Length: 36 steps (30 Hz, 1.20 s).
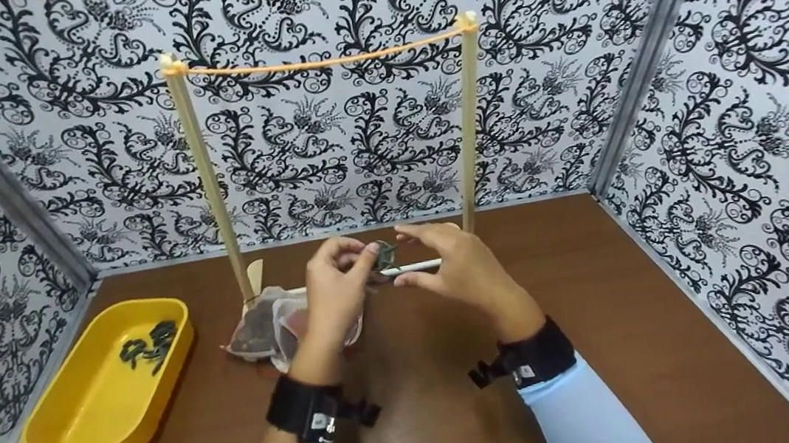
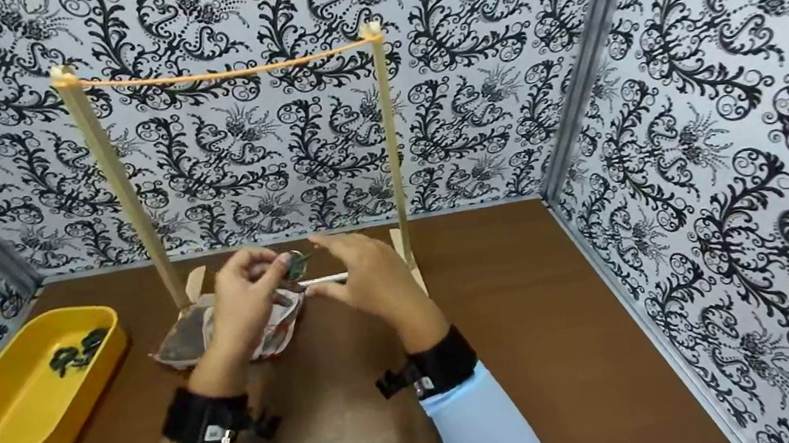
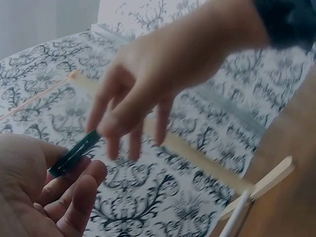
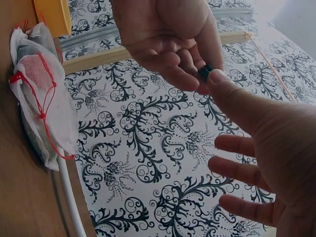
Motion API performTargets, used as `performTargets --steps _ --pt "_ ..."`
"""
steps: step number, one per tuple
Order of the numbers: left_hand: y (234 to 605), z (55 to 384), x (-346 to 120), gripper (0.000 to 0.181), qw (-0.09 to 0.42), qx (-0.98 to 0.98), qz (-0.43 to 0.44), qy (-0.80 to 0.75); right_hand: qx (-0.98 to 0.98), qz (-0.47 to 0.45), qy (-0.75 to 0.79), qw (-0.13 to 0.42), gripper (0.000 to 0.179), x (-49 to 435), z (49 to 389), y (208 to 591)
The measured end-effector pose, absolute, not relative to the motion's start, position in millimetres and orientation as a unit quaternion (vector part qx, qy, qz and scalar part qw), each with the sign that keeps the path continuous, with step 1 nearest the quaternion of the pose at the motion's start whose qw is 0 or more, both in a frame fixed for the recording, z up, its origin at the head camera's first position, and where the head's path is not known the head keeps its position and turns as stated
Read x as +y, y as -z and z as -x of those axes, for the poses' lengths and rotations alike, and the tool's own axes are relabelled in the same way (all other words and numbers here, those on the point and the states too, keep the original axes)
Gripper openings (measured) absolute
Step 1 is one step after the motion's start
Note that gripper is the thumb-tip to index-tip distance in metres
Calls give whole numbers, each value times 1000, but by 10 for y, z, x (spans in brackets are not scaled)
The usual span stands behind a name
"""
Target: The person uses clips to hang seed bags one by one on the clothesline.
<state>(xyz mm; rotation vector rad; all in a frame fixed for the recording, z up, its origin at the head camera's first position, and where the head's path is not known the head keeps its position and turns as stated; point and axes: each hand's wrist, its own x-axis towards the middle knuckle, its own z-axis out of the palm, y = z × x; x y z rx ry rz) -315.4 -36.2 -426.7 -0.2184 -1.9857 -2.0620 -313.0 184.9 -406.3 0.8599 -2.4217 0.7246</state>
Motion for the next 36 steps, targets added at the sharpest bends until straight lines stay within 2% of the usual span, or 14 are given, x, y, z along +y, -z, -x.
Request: performTargets --steps 8,11,15,18,21,25,29,34,36 --pt "4289 3121 -369 13 74 -662 79 742 -842 -348 -307 276 56 1794 3162 4109" --pt "4325 3166 -440 16 94 -714 83 689 -844 -336 -322 264 52 1806 3176 4117" --pt "4453 3254 -617 21 158 -826 61 538 -861 -303 -335 233 48 1823 3206 4144" --pt "4618 3336 -763 22 178 -889 27 422 -872 -284 -338 212 44 1829 3236 4169" --pt "4805 3415 -892 28 172 -927 -4 333 -878 -277 -333 204 36 1829 3264 4203" --pt "4958 3483 -985 41 123 -958 -33 256 -883 -269 -325 205 24 1836 3285 4223" --pt "5030 3521 -1004 49 90 -969 -27 230 -884 -271 -319 208 21 1844 3293 4223" --pt "5049 3508 -983 55 106 -967 -12 230 -880 -283 -318 212 19 1854 3315 4236" --pt "5044 3493 -973 49 127 -964 -5 233 -879 -282 -320 213 19 1859 3321 4242"
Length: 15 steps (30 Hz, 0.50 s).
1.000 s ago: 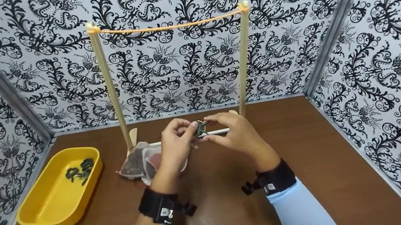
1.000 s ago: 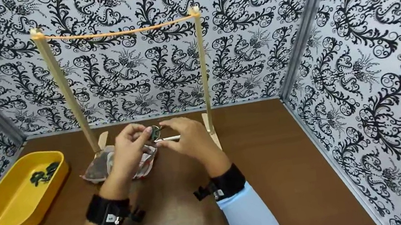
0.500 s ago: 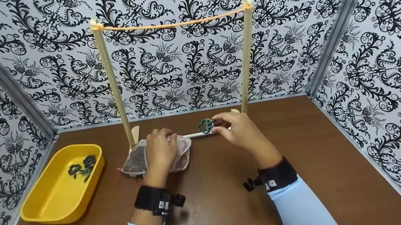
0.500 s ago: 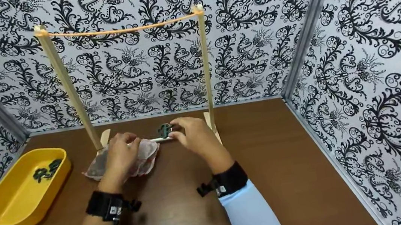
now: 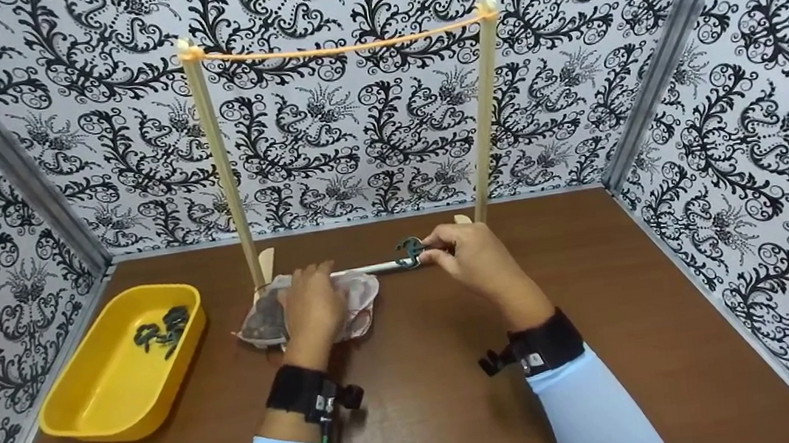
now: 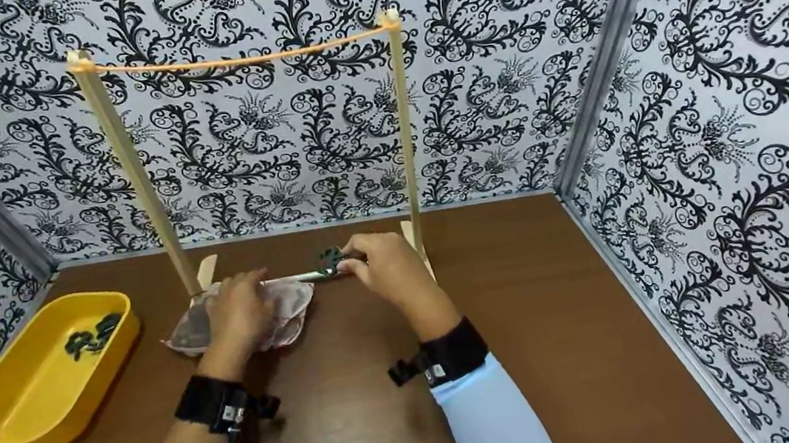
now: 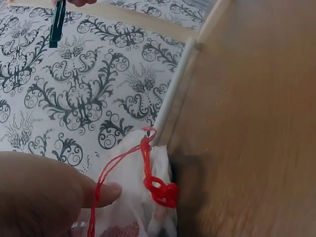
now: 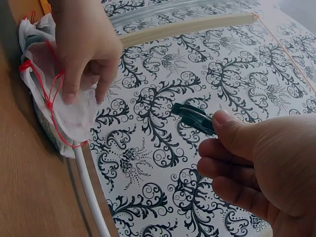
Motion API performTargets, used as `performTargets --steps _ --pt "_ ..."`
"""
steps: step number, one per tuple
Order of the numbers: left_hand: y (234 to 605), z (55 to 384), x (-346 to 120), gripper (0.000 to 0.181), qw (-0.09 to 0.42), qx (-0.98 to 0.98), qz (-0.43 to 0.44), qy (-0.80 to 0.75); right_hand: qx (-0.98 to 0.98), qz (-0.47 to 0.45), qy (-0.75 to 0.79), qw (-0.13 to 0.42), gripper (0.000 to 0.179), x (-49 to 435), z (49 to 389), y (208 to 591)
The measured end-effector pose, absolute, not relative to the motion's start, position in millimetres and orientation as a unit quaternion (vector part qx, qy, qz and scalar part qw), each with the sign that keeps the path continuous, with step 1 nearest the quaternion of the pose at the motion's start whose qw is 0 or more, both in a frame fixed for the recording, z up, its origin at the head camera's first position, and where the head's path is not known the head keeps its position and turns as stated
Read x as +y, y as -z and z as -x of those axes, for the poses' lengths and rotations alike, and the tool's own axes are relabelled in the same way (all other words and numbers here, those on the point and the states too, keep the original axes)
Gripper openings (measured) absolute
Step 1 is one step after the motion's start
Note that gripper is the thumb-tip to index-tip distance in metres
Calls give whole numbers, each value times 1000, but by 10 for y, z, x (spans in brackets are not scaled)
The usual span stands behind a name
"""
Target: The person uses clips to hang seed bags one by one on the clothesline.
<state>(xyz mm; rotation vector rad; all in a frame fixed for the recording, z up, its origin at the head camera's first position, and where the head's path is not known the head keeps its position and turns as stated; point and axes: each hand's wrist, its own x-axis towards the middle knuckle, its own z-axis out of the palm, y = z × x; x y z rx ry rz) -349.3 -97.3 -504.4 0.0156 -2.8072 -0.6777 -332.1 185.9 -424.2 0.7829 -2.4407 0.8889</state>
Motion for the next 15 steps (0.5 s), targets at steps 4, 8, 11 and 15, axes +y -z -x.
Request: performTargets --steps 4,8,11,15 --pt "5007 3469 -964 24 168 -957 11 238 -878 -277 -322 220 18 1860 3329 4239" --pt "4935 3451 -973 12 180 -952 19 246 -874 -279 -323 231 18 1859 3334 4234" --pt "4813 3414 -998 12 188 -945 16 267 -873 -278 -324 235 18 1860 3338 4237" --pt "4596 3320 -1025 14 222 -929 21 294 -876 -271 -327 228 18 1870 3335 4238"
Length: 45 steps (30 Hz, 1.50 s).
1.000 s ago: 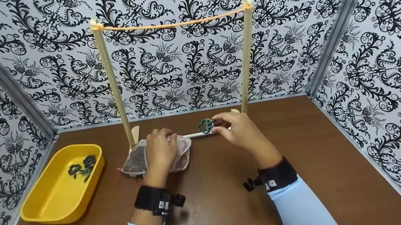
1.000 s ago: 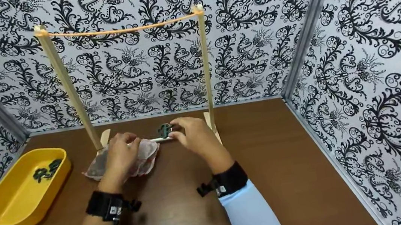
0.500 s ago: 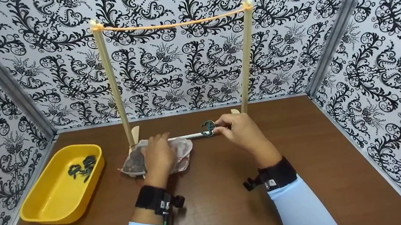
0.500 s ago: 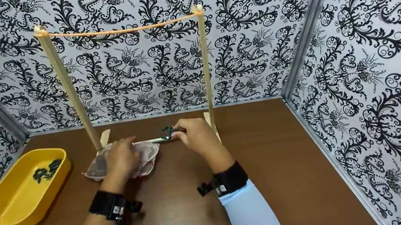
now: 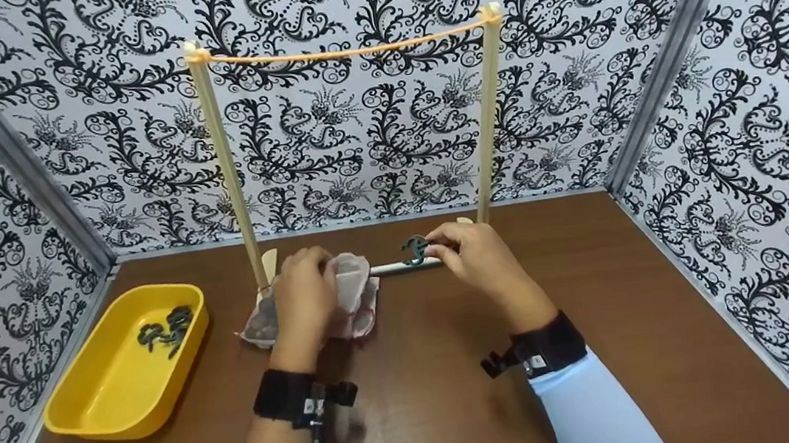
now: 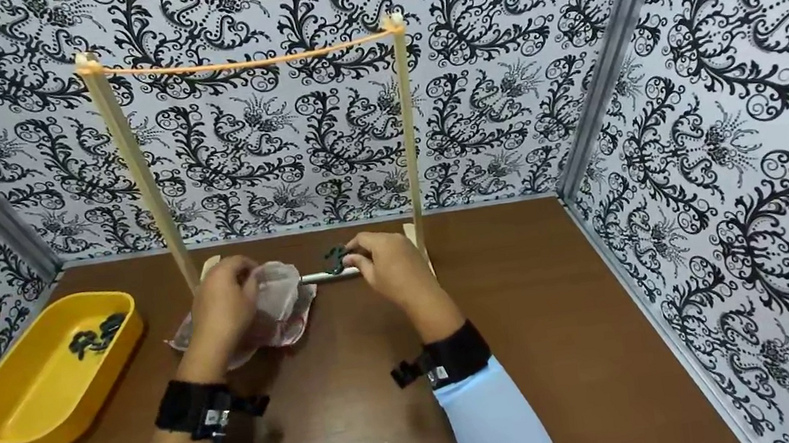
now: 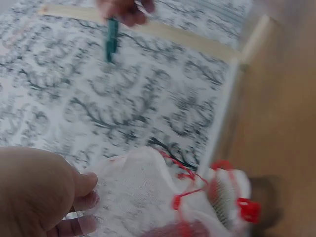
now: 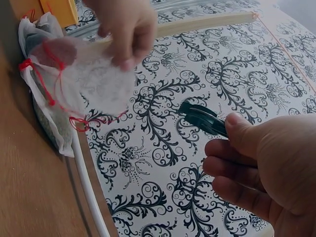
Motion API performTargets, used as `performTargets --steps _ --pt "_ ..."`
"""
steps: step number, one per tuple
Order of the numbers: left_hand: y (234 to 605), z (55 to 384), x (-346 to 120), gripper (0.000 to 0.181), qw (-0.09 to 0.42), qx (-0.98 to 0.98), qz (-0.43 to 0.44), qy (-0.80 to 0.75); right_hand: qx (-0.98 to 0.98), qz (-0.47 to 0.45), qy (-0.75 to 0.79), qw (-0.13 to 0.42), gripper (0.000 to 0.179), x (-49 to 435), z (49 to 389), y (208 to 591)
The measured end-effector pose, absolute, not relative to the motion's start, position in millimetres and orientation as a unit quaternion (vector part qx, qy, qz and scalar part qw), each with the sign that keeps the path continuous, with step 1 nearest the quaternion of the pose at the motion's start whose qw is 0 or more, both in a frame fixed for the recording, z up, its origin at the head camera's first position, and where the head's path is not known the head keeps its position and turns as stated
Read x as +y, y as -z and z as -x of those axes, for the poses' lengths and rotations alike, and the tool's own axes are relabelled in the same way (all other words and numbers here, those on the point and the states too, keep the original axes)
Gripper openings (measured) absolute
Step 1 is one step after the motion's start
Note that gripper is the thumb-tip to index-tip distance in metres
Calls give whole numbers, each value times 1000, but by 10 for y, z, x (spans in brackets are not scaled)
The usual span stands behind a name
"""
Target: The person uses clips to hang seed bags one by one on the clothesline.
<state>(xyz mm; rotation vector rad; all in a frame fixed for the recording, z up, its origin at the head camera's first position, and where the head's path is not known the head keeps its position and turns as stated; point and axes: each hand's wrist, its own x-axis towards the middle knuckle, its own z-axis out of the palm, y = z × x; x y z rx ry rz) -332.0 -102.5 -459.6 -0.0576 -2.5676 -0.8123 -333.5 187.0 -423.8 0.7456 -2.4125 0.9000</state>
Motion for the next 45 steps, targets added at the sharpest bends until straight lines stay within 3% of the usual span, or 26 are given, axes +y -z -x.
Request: performTargets --steps 7,13,23,28,35,45 --pt "4231 3192 -1074 15 300 -902 30 308 -863 -261 -378 212 16 1867 3335 4174" --pt "3748 3282 -1204 23 304 -907 18 290 -854 -266 -394 209 19 1811 3410 3905" --pt "2895 3483 -1493 27 363 -868 14 340 -864 -314 -307 247 24 1223 3555 2666" --pt "2554 3534 -1486 28 363 -856 18 367 -864 -321 -286 262 26 882 3647 2066" --pt "2393 3586 -1483 25 373 -850 8 371 -911 -260 -205 245 30 495 3790 1493" --pt "2342 3595 -1535 28 366 -859 21 358 -933 -241 -191 187 25 188 3917 1382"
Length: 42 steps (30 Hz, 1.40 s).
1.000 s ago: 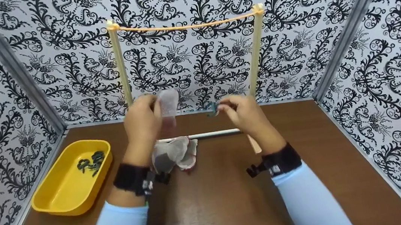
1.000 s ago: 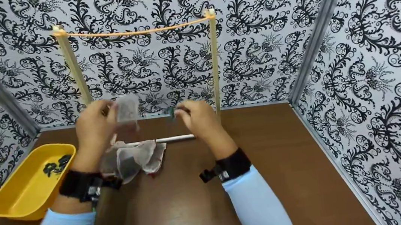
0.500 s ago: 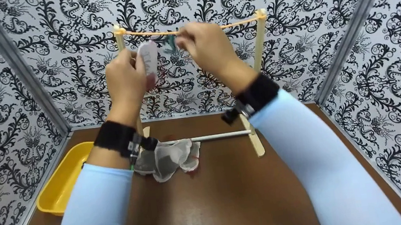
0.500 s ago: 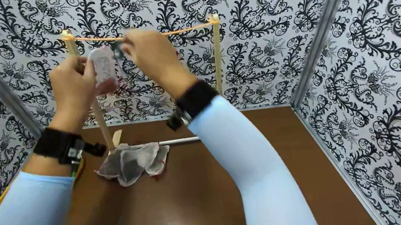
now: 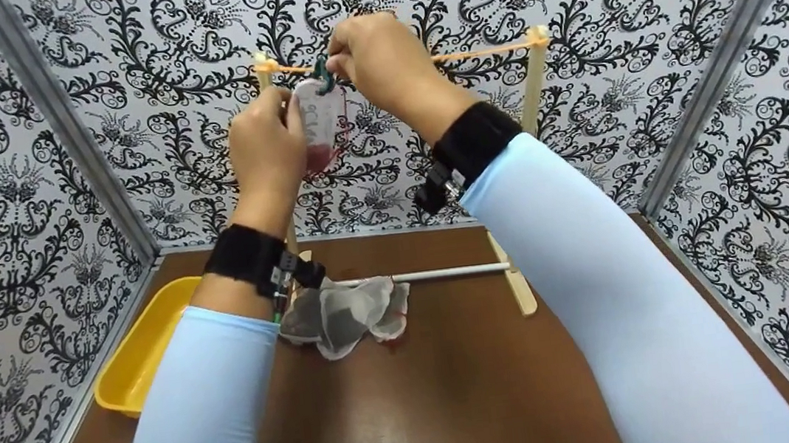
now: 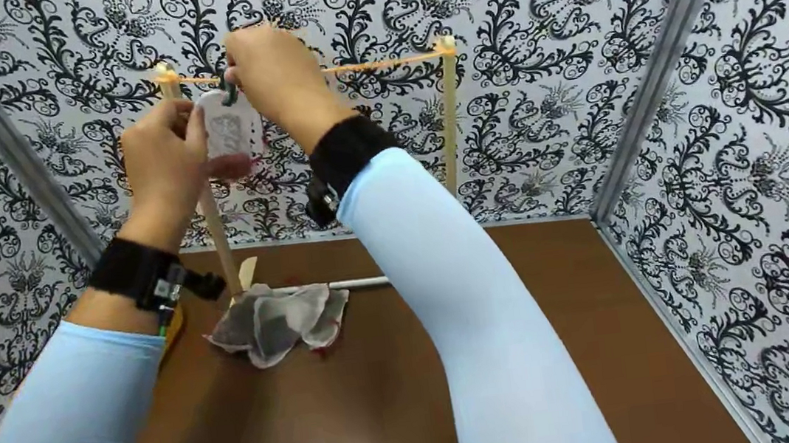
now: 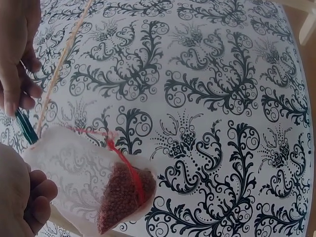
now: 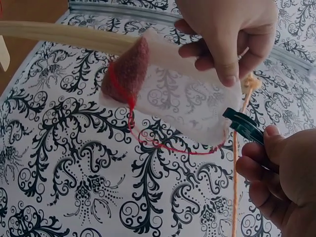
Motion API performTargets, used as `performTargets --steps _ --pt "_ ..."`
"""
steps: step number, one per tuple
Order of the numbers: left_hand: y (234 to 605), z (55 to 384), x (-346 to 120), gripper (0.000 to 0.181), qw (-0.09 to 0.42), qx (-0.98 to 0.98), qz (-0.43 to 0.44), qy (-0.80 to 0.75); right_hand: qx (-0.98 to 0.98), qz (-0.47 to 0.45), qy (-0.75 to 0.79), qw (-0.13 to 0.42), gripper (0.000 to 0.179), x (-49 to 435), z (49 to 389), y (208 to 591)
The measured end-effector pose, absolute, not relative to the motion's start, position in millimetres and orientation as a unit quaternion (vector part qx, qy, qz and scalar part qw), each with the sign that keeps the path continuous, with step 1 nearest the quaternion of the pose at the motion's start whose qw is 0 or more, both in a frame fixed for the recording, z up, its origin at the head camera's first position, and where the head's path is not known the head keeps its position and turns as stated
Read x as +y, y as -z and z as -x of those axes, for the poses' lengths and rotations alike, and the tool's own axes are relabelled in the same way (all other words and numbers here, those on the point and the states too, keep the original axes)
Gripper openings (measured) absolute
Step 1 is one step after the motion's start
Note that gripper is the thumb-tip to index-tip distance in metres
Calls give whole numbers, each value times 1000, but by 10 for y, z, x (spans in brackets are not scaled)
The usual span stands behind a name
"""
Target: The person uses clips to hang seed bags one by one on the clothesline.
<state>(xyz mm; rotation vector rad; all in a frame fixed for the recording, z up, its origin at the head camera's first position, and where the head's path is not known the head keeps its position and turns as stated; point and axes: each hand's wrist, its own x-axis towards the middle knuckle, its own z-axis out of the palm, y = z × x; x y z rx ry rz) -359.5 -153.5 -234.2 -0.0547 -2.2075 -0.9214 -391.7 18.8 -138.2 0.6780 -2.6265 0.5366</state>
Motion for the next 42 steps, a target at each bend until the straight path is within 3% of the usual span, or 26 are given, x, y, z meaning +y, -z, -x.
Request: performTargets --steps 8,15,22,31,38,42 --pt "2346 3607 -1546 25 385 -853 37 350 -924 -261 -196 199 23 124 3909 1463" --pt "2380 3640 -1584 23 383 -854 30 350 -923 -257 -230 172 25 283 3784 1341" --pt "2333 3644 -1565 24 374 -855 26 358 -913 -251 -246 209 23 385 3863 1209" --pt "2348 3651 -1503 23 366 -848 32 382 -927 -229 -265 132 21 249 3972 1369" --pt "2422 3637 -1508 22 363 -851 42 376 -936 -245 -239 86 50 270 3944 1470" --pt "2492 3614 -1534 21 359 -850 44 384 -929 -252 -257 88 60 340 3916 1553"
